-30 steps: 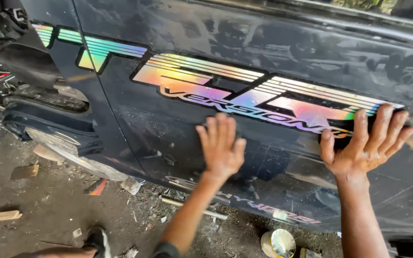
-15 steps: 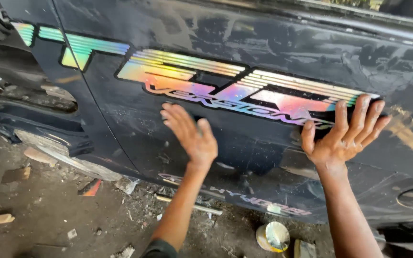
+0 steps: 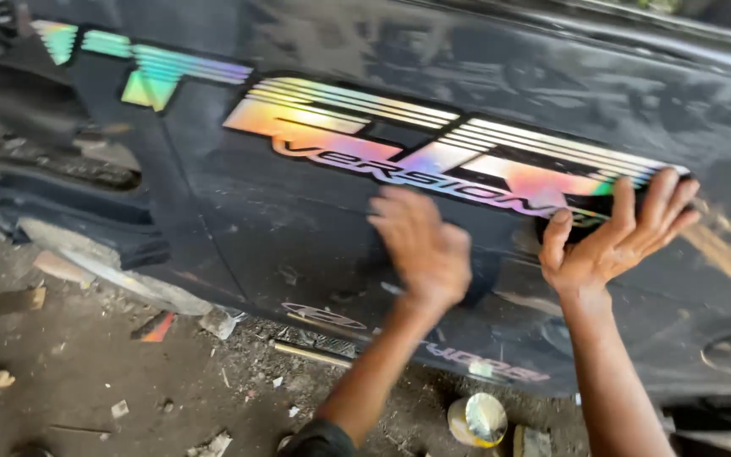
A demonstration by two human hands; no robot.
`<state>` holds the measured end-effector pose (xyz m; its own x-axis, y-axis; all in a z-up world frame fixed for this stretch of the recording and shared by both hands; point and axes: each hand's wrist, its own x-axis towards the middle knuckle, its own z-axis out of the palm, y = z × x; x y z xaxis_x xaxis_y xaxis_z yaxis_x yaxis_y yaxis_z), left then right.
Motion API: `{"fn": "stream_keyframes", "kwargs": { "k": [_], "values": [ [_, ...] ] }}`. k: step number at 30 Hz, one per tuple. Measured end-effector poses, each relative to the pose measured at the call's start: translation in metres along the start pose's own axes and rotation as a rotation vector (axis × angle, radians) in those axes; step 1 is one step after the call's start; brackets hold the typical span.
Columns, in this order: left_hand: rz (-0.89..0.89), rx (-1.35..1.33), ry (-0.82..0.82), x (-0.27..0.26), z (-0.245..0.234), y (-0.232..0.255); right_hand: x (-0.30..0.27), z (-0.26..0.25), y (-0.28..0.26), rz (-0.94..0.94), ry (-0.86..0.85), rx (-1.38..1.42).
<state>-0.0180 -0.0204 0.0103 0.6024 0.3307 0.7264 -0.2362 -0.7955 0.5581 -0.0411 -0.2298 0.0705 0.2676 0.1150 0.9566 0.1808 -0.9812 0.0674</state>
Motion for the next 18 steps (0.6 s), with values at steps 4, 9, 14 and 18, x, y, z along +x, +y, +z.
{"fn": "stream_keyframes", "kwargs": {
  "k": [4, 9, 14, 18],
  "values": [
    [0.327, 0.275, -0.147, -0.011, 0.010, -0.017, 0.018, 0.004, -0.016, -0.076, -0.073, -0.011],
    [-0.141, -0.279, 0.192, 0.075, -0.039, -0.070, 0.013, 0.012, -0.019, -0.107, -0.064, -0.081],
    [0.194, -0.066, 0.014, 0.021, -0.020, -0.072, 0.009, 0.012, -0.011, -0.104, -0.078, -0.096],
    [-0.026, -0.232, 0.095, 0.091, -0.064, -0.101, 0.006, 0.016, -0.011, -0.123, -0.063, -0.106]
  ]
}}
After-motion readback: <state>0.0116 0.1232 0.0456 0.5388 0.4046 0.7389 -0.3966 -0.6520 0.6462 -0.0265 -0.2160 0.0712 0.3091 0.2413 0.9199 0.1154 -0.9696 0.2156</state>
